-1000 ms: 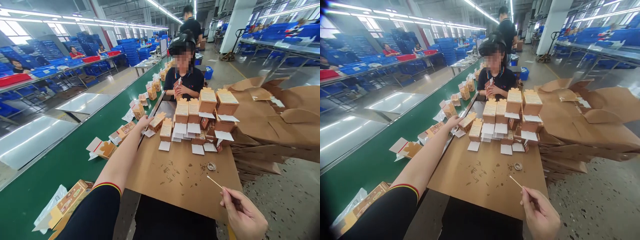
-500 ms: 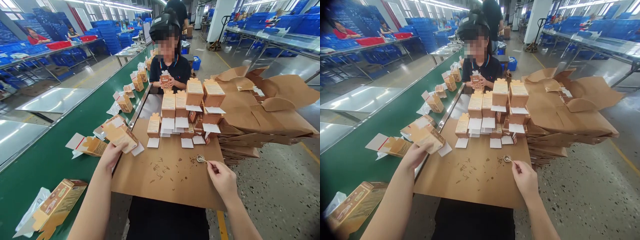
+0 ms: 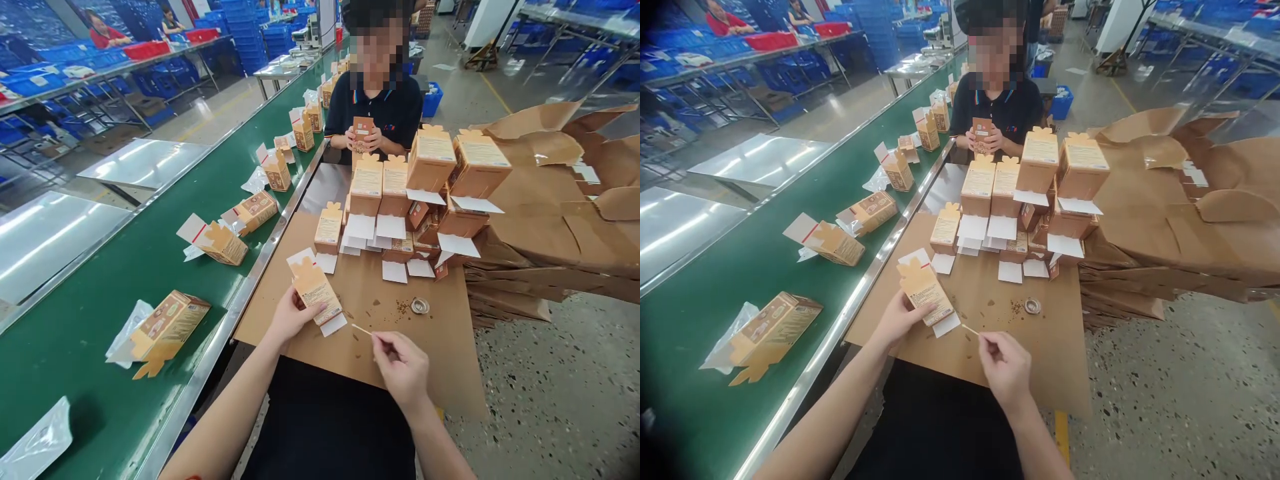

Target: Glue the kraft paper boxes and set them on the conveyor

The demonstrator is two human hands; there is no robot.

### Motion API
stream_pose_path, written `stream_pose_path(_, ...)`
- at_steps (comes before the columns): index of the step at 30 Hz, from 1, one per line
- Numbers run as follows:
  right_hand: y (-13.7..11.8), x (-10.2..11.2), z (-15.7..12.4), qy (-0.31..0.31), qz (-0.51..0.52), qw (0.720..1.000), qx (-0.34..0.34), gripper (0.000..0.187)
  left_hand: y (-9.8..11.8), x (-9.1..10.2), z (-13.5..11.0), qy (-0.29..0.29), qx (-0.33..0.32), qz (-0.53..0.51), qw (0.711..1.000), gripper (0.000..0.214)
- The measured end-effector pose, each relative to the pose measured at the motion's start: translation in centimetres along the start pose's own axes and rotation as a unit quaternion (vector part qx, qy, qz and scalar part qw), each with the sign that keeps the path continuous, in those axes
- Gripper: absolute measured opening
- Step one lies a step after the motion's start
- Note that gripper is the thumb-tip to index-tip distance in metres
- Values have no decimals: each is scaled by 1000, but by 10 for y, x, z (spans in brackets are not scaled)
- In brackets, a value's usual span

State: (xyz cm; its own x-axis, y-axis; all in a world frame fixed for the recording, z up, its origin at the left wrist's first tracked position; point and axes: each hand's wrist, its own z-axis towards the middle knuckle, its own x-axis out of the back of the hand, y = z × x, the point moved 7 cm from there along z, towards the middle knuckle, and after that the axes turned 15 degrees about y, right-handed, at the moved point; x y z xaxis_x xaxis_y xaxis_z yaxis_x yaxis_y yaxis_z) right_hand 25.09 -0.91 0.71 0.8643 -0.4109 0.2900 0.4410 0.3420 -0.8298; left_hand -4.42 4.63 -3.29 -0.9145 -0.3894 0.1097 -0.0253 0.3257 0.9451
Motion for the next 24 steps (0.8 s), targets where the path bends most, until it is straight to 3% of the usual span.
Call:
stream_pose_path(5,-3,-48,-18,-50,24,998,8,30,1,-1,-1,-7,-13,15,1000,85)
stream_pose_path(10,0,-55,-18,-58,34,998,17,32,4,-2,-3,-9,-13,13,1000,82)
stream_pose_path(14,0,-40,-12,-23,30,999,17,32,3,-1,-11,-3,-26,25,999,79)
stream_pose_path(20,2,10,-10,24,21,999,-3,26,-7,-4,-39,25,-128,69,989,77)
stream_pose_path(24,5,30,-11,43,4,999,-26,28,-16,-11,-45,24,-150,104,983,66)
